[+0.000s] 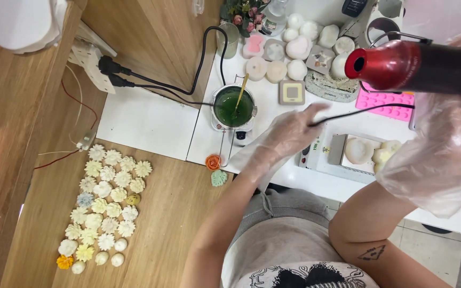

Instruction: Preparing and melting green wax in a pot and using a heat gun to smooth surfaces at a workbench.

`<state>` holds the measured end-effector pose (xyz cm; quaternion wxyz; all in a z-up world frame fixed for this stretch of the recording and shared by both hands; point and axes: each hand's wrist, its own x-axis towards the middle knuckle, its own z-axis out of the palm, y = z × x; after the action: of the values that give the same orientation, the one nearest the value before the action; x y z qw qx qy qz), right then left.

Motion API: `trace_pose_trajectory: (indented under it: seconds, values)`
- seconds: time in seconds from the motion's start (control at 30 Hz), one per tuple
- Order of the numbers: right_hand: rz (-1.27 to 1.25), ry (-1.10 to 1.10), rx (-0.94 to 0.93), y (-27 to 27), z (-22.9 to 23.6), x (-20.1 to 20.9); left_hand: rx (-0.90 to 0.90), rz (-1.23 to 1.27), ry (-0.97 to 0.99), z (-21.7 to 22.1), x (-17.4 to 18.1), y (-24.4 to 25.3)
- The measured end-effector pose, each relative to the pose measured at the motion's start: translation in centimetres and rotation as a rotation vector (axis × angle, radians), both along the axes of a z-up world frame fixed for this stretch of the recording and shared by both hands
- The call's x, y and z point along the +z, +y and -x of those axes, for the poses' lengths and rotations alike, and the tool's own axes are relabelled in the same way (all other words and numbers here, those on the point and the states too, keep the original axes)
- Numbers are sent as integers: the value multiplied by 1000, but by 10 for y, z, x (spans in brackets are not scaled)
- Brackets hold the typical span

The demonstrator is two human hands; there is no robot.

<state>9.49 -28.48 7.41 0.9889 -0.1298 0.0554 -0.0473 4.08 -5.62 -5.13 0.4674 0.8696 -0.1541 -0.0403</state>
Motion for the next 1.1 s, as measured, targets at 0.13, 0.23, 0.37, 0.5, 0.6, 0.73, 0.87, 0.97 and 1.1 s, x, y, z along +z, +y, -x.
trace_pose_trajectory:
  seconds: [0.13,0.23,0.37,0.5,0.6,0.73,0.87,0.97,1.1]
  values:
    - [-31,113,-64,12,3,-1,26,-243,194,47,67,53]
    - [-52,189,-110,35,3,-15,55,-404,238,84,103,94]
    - [303,255,-279,71,-9,-80,94,-599,513,117,69,115]
    - [316,207,-101,56,-34,-196,69,-811,722,118,68,118]
    - [256,385,-232,60,-41,-221,250,-791,922,121,52,118]
    - [292,508,-174,73,-33,-220,494,-631,1042,120,36,114]
    - [300,515,-150,57,-35,-276,551,-600,701,134,-1,106]
    - [334,564,-98,63,-37,-283,578,-658,668,124,15,105]
    - [337,717,-90,68,-33,-274,641,-623,709,120,15,101]
